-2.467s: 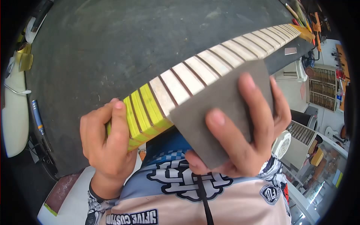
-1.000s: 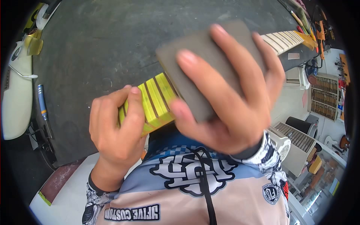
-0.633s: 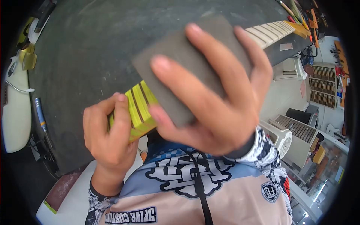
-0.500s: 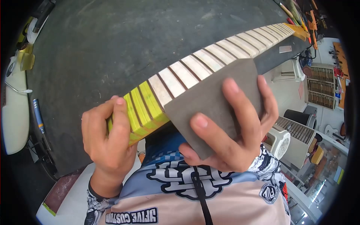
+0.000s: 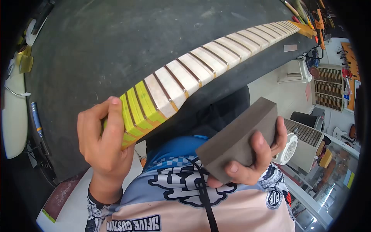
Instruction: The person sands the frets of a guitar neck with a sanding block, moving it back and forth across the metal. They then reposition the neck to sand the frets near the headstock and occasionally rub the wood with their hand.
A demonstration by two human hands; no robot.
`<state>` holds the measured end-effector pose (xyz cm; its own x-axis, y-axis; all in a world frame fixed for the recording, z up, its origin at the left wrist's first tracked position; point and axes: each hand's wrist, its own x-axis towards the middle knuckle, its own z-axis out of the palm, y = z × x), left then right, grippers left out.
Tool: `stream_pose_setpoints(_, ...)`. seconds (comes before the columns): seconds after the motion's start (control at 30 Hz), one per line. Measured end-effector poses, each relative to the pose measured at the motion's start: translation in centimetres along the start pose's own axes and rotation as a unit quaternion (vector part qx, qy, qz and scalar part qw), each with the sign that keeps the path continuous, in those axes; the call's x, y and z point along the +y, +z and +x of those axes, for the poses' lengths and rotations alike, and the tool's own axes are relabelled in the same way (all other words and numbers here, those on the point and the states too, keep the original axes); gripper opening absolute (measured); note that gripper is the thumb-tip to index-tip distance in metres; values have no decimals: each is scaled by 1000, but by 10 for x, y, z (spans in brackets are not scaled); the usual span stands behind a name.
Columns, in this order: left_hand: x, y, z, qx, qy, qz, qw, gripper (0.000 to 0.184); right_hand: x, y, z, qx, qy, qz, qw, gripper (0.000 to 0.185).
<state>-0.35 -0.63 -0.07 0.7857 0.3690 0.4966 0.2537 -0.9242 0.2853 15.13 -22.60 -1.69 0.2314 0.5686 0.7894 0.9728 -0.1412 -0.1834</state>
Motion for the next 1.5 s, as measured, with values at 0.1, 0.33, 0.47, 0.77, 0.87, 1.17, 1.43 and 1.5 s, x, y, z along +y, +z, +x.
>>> stream_pose_setpoints(0.1,1,0,0,2,1,3,1000,65,0,2,11,-37,-20,-7,999,50)
stream_pose_setpoints(0.33,0,1,-1,4,1,0,1000,66,2,15,34,-97,-17,-3,995,69)
stream_pose_setpoints(0.47,1,2,2,9,9,0,1000,55,5,37,58,-82,-5,5,997,63)
stream_pose_setpoints(0.77,0,1,3,8,13,-11,1000,48,14,41,86,-129,-12,3,992,58)
stream_pose_setpoints(0.87,-1,1,2,13,5,-4,1000,49,1,23,69,-130,6,-1,991,62)
stream_pose_setpoints(1.17,0,2,2,20,16,0,1000,56,8,26,79,-135,-8,12,991,57)
stream_pose_setpoints(1.43,1,3,0,21,13,4,1000,58,17,64,88,-43,0,54,998,56)
stream_pose_setpoints(1.5,1,2,-4,8,4,10,1000,62,13,42,79,-84,-2,44,996,59)
